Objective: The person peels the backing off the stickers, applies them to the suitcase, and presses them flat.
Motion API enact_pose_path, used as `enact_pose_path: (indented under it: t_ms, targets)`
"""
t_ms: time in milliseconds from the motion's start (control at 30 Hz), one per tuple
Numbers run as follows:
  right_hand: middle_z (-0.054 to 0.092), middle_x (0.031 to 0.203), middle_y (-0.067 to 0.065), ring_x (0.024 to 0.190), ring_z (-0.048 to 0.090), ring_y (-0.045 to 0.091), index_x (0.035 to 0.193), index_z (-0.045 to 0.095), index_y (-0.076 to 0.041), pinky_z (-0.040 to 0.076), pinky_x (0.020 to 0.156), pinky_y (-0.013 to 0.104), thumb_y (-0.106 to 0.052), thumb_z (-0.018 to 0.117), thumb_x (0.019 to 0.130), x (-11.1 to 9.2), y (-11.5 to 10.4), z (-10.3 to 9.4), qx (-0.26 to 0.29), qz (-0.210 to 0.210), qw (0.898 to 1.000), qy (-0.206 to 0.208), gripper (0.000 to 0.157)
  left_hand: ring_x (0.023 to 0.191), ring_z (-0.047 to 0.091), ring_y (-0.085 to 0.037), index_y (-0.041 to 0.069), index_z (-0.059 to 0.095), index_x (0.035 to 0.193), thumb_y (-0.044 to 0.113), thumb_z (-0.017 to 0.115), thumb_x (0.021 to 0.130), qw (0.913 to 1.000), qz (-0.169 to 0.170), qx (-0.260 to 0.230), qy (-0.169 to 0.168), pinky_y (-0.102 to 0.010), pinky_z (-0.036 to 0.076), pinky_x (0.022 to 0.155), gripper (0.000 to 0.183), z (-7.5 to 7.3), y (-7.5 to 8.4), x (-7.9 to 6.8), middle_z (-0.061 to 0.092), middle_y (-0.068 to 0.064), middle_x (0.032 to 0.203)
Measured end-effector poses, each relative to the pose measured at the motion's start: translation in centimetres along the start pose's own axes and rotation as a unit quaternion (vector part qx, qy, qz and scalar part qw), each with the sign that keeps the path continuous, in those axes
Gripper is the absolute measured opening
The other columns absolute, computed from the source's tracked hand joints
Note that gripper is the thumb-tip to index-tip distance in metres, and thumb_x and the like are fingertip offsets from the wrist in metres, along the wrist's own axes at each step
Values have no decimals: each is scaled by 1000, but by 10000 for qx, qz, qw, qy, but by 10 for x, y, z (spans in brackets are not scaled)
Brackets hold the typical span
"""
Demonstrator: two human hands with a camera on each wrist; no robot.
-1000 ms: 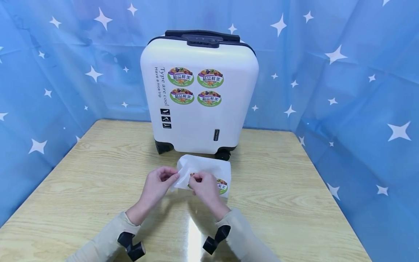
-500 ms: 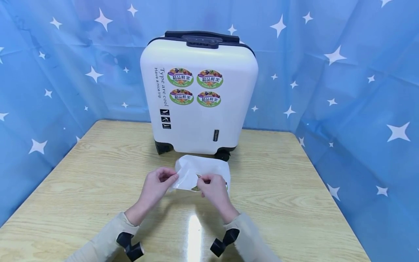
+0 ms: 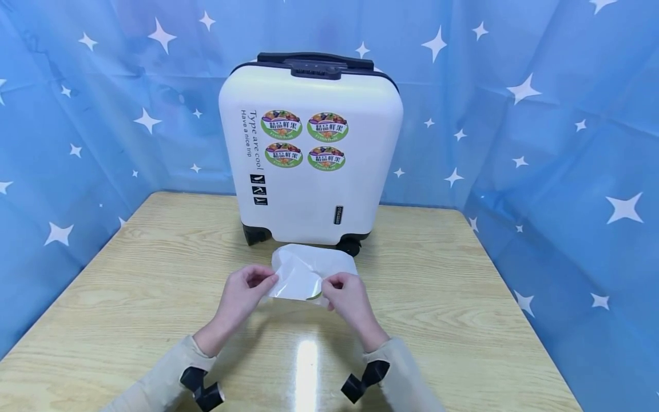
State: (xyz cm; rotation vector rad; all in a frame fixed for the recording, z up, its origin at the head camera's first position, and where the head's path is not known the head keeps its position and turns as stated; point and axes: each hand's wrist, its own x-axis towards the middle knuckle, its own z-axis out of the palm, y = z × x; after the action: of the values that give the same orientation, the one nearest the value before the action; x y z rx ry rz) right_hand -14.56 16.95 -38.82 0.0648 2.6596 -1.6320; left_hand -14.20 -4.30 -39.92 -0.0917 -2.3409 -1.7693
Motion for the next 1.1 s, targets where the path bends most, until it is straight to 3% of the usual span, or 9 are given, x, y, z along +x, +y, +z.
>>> enact_pose_path:
  t_ms: [167, 400, 1100]
  targets:
    - [57, 63, 5, 49, 54, 18, 79, 66, -4, 42, 46, 25, -8, 54, 78, 0, 0, -3, 132, 12, 9999, 24, 13, 73, 58, -15, 4, 67, 87, 11, 70, 82, 10000, -79, -53, 4, -25, 48, 65, 8, -1, 1, 0, 64, -3, 81]
    - [58, 67, 5, 51, 54, 17, 83, 66, -3, 42, 47, 25, -8, 54, 80, 2, 2, -5, 118, 70, 9999, -27, 14, 70, 57, -14, 2, 66, 85, 8, 69, 83, 9999, 86, -53, 28, -23, 47, 62, 7, -1, -1, 1, 64, -5, 78]
    - [59, 67, 9, 52, 53, 17, 85, 67, 0, 42, 46, 23, -8, 56, 82, -1, 7, -29, 270, 191, 9994, 66, 14, 73, 58, -16, 2, 66, 87, 8, 68, 83, 9997, -154, -12, 183, -24, 48, 64, 8, -9, -3, 2, 64, -6, 81]
